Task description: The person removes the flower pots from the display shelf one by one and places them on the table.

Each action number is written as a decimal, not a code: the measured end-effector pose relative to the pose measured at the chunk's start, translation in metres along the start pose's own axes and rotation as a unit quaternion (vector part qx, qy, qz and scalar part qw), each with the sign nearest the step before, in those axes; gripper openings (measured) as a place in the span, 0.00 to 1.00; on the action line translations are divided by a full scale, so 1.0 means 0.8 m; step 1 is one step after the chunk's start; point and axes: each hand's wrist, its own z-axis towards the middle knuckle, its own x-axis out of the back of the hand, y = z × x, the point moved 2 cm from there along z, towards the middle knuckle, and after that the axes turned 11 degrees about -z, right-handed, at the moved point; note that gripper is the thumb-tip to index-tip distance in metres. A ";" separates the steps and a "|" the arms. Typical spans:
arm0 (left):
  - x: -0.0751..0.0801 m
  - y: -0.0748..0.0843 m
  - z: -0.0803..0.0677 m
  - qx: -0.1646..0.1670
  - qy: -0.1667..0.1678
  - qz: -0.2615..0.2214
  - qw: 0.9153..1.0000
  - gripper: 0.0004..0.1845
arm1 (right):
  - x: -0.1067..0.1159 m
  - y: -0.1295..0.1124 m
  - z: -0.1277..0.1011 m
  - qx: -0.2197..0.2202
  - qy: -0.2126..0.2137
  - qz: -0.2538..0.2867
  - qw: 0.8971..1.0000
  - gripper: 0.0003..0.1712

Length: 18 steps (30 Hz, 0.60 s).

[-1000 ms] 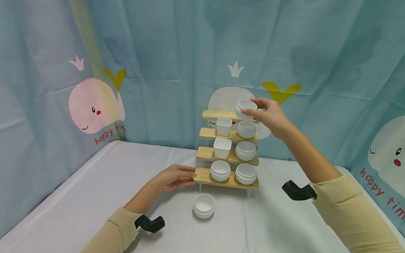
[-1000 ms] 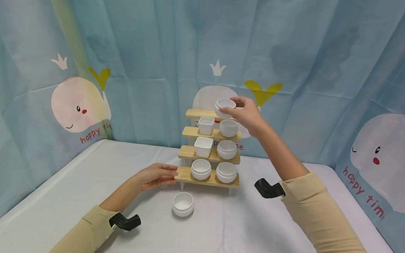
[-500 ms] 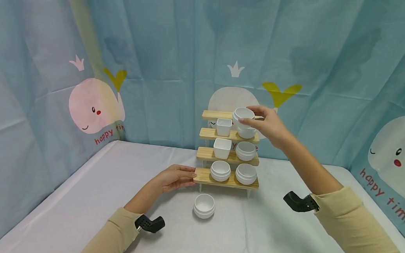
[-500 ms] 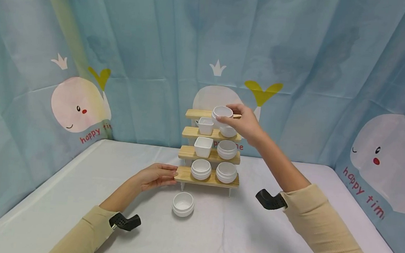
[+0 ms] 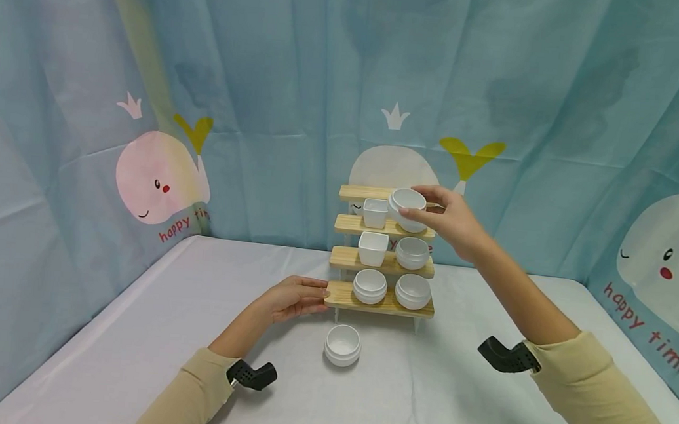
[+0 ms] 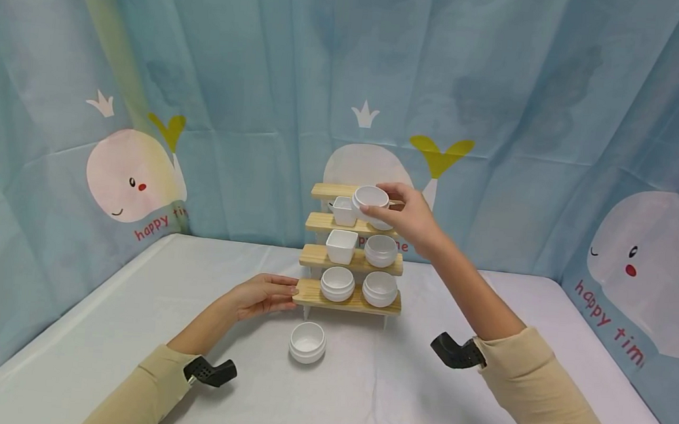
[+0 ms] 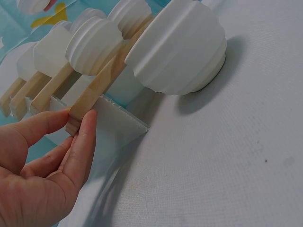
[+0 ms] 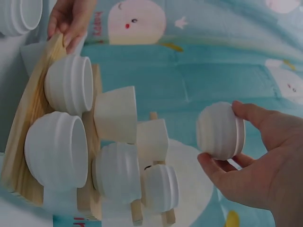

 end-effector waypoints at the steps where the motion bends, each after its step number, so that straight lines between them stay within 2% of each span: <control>1: 0.000 0.000 0.000 -0.001 0.000 0.000 1.000 0.28 | 0.000 0.000 -0.002 0.001 0.000 -0.001 1.000 0.39; 18: 0.000 0.000 0.000 -0.008 -0.002 -0.001 1.000 0.27 | -0.007 0.010 -0.026 0.003 -0.014 -0.008 1.000 0.40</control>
